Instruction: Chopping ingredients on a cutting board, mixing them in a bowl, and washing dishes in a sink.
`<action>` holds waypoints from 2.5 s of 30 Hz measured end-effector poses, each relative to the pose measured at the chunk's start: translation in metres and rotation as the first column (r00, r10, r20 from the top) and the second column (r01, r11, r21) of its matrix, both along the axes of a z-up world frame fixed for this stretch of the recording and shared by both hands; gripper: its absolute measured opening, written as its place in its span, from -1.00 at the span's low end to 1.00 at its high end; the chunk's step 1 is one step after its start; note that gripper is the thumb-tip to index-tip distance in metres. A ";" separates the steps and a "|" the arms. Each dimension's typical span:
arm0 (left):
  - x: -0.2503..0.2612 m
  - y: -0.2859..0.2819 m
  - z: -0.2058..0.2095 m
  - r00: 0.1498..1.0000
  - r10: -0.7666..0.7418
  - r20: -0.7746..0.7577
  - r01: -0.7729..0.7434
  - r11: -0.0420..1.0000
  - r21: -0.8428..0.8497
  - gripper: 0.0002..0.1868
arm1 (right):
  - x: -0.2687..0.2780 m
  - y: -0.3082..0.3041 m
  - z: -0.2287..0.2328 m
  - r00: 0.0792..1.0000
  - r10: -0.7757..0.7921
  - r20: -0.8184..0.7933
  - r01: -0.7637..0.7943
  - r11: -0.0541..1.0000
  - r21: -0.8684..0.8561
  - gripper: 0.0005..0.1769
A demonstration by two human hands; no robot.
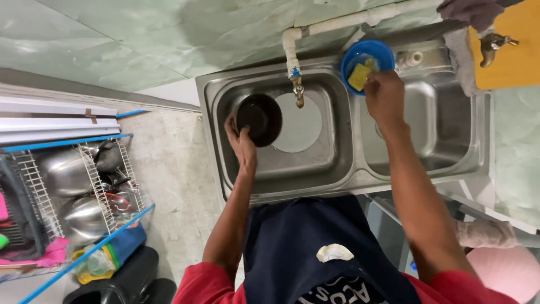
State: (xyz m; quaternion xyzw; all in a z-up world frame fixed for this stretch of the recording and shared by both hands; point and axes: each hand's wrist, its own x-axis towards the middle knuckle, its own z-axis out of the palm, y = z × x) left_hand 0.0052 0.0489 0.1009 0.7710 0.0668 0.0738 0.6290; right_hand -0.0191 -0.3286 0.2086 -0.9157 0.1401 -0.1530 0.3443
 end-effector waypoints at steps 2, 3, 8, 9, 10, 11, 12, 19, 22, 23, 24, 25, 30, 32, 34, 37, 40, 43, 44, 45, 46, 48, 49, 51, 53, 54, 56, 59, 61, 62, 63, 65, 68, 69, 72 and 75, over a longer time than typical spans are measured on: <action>-0.003 0.002 -0.009 0.991 -0.004 -0.134 -0.028 0.971 -0.238 -0.37 | 0.022 -0.007 -0.023 1.000 -0.002 -0.012 0.001 0.999 -0.053 -0.80; -0.008 -0.002 -0.002 0.947 -0.040 -0.318 -0.103 0.901 -0.421 -0.31 | 0.034 -0.013 -0.037 0.999 0.017 -0.034 -0.022 0.988 -0.152 -0.78; -0.033 -0.012 0.000 0.733 -0.115 -0.670 -0.333 0.798 -0.502 -0.21 | 0.055 -0.058 -0.143 0.963 0.032 -0.267 -0.148 0.893 -0.426 -0.75; -0.036 -0.013 -0.007 0.787 -0.159 -0.596 -0.253 0.799 -0.546 -0.21 | 0.058 -0.063 -0.148 0.965 0.053 -0.256 -0.173 0.864 -0.473 -0.81; -0.039 -0.013 -0.014 0.833 -0.201 -0.516 -0.168 0.795 -0.582 -0.22 | 0.060 -0.068 -0.153 0.966 0.076 -0.246 -0.197 0.832 -0.519 -0.86; -0.038 -0.014 -0.013 0.835 -0.195 -0.514 -0.174 0.793 -0.583 -0.22 | 0.056 -0.076 -0.141 0.966 0.083 -0.244 -0.203 0.830 -0.520 -0.86; -0.037 -0.016 -0.013 0.847 -0.210 -0.488 -0.152 0.784 -0.602 -0.23 | 0.052 -0.084 -0.129 0.978 0.077 -0.195 -0.138 0.936 -0.324 -0.85; -0.024 -0.042 -0.004 0.802 -0.321 -0.503 -0.161 0.695 -0.701 -0.27 | 0.001 -0.001 0.019 0.961 -0.078 -0.267 0.237 0.731 0.640 -0.83; -0.026 -0.062 -0.016 0.855 -0.317 -0.411 -0.022 0.769 -0.638 -0.28 | -0.032 0.072 -0.031 0.971 0.114 -0.210 -0.007 0.892 0.452 -0.87; -0.026 -0.066 -0.007 0.850 -0.326 -0.413 -0.016 0.769 -0.640 -0.28 | -0.030 0.104 -0.020 0.971 0.104 -0.213 0.003 0.893 0.451 -0.87; -0.026 -0.070 0.003 0.850 -0.352 -0.392 0.024 0.769 -0.639 -0.28 | -0.027 0.135 -0.010 0.968 0.178 -0.174 -0.125 0.952 0.281 -0.88; -0.027 -0.076 0.013 0.849 -0.379 -0.369 0.064 0.766 -0.639 -0.29 | -0.024 0.166 0.001 0.954 0.257 -0.152 -0.245 0.965 0.095 -0.89; -0.023 -0.069 0.031 0.869 -0.356 -0.342 0.155 0.855 -0.496 -0.31 | -0.028 0.170 -0.033 0.902 0.380 -0.206 -0.407 0.907 -0.109 -0.78; -0.028 -0.064 0.028 0.883 -0.319 -0.344 0.136 0.876 -0.463 -0.32 | -0.023 0.164 -0.027 0.884 0.397 -0.245 -0.439 0.886 -0.150 -0.76; -0.027 -0.057 0.029 0.872 -0.370 -0.321 0.192 0.860 -0.472 -0.32 | -0.007 0.163 -0.018 0.893 0.407 -0.191 -0.436 0.889 -0.143 -0.75; -0.030 -0.061 0.021 0.887 -0.365 -0.284 0.217 0.871 -0.441 -0.34 | -0.004 0.182 -0.023 0.868 0.496 -0.036 -0.496 0.868 0.006 -0.73; -0.027 -0.059 0.004 0.910 -0.314 -0.272 0.163 0.872 -0.462 -0.33 | -0.019 0.191 -0.027 0.796 0.584 -0.160 -0.556 0.809 0.190 -0.73; -0.025 -0.043 0.021 0.910 -0.268 -0.317 0.095 0.878 -0.469 -0.33 | -0.017 0.189 0.009 0.676 0.616 -0.404 -0.509 0.787 0.349 -0.69; -0.027 -0.040 0.026 0.910 -0.258 -0.324 0.085 0.882 -0.464 -0.33 | -0.024 0.192 0.005 0.669 0.624 -0.404 -0.513 0.781 0.357 -0.69; -0.027 -0.042 0.032 0.928 -0.272 -0.255 0.135 0.883 -0.450 -0.34 | -0.028 0.191 0.003 0.676 0.625 -0.391 -0.537 0.781 0.319 -0.68; -0.026 -0.045 0.037 0.940 -0.286 -0.185 0.183 0.883 -0.432 -0.35 | -0.032 0.190 0.000 0.682 0.627 -0.377 -0.560 0.779 0.281 -0.65; -0.025 -0.051 0.030 0.954 -0.252 -0.162 0.167 0.896 -0.411 -0.37 | -0.040 0.200 0.020 0.711 0.618 -0.337 -0.607 0.780 0.150 -0.58; -0.023 -0.051 0.027 0.966 -0.216 -0.140 0.149 0.912 -0.382 -0.38 | -0.044 0.208 0.030 0.732 0.618 -0.287 -0.640 0.768 0.022 -0.50; -0.018 -0.049 0.027 0.966 -0.194 -0.169 0.122 0.924 -0.362 -0.38 | -0.044 0.211 0.036 0.742 0.612 -0.273 -0.655 0.750 -0.097 -0.42; -0.010 -0.041 0.035 0.964 -0.174 -0.201 0.098 0.935 -0.341 -0.39 | -0.048 0.202 0.022 0.752 0.606 -0.260 -0.657 0.723 -0.213 -0.35; -0.002 -0.033 0.043 0.951 -0.232 -0.206 0.152 0.927 -0.342 -0.39 | -0.049 0.191 0.006 0.724 0.651 -0.229 -0.688 0.654 -0.314 -0.38; 0.016 -0.018 0.061 0.934 -0.289 -0.209 0.208 0.917 -0.340 -0.39 | -0.045 0.173 -0.008 0.691 0.695 -0.198 -0.702 0.579 -0.415 -0.41; 0.026 -0.005 0.084 0.781 -0.573 -0.250 0.463 0.799 -0.385 -0.35 | -0.039 0.153 -0.002 0.616 0.766 -0.184 -0.727 0.462 -0.508 -0.51; 0.026 -0.002 0.098 0.706 -0.606 -0.368 0.539 0.796 -0.276 -0.23 | -0.038 0.152 0.001 0.597 0.788 -0.150 -0.725 0.451 -0.521 -0.56; 0.011 -0.012 0.097 0.708 -0.604 -0.366 0.538 0.797 -0.274 -0.23 | -0.042 0.158 -0.010 0.596 0.789 -0.147 -0.724 0.450 -0.523 -0.56; -0.002 -0.025 0.096 0.813 -0.512 -0.278 0.449 0.855 -0.261 -0.15 | -0.047 0.162 -0.021 0.632 0.767 -0.110 -0.705 0.511 -0.491 -0.59; -0.028 -0.044 0.084 0.894 -0.404 -0.191 0.351 0.899 -0.260 -0.05 | -0.058 0.176 -0.029 0.666 0.742 -0.077 -0.686 0.569 -0.452 -0.62; -0.042 -0.052 0.053 0.982 -0.189 0.025 0.183 0.894 -0.409 -0.17 | -0.060 0.197 -0.016 0.744 0.668 0.027 -0.618 0.703 -0.352 -0.63; -0.044 -0.049 0.046 0.988 -0.151 -0.033 0.125 0.904 -0.410 -0.26 | -0.059 0.195 -0.008 0.723 0.690 0.034 -0.638 0.685 -0.353 -0.61; -0.026 -0.019 0.040 0.974 -0.193 -0.115 0.134 0.911 -0.390 -0.36 | -0.055 0.180 0.004 0.651 0.759 0.021 -0.689 0.601 -0.405 -0.60; 0.012 0.002 0.084 0.862 -0.477 -0.171 0.408 0.854 -0.323 -0.37 | -0.041 0.153 0.006 0.553 0.833 -0.022 -0.722 0.466 -0.511 -0.60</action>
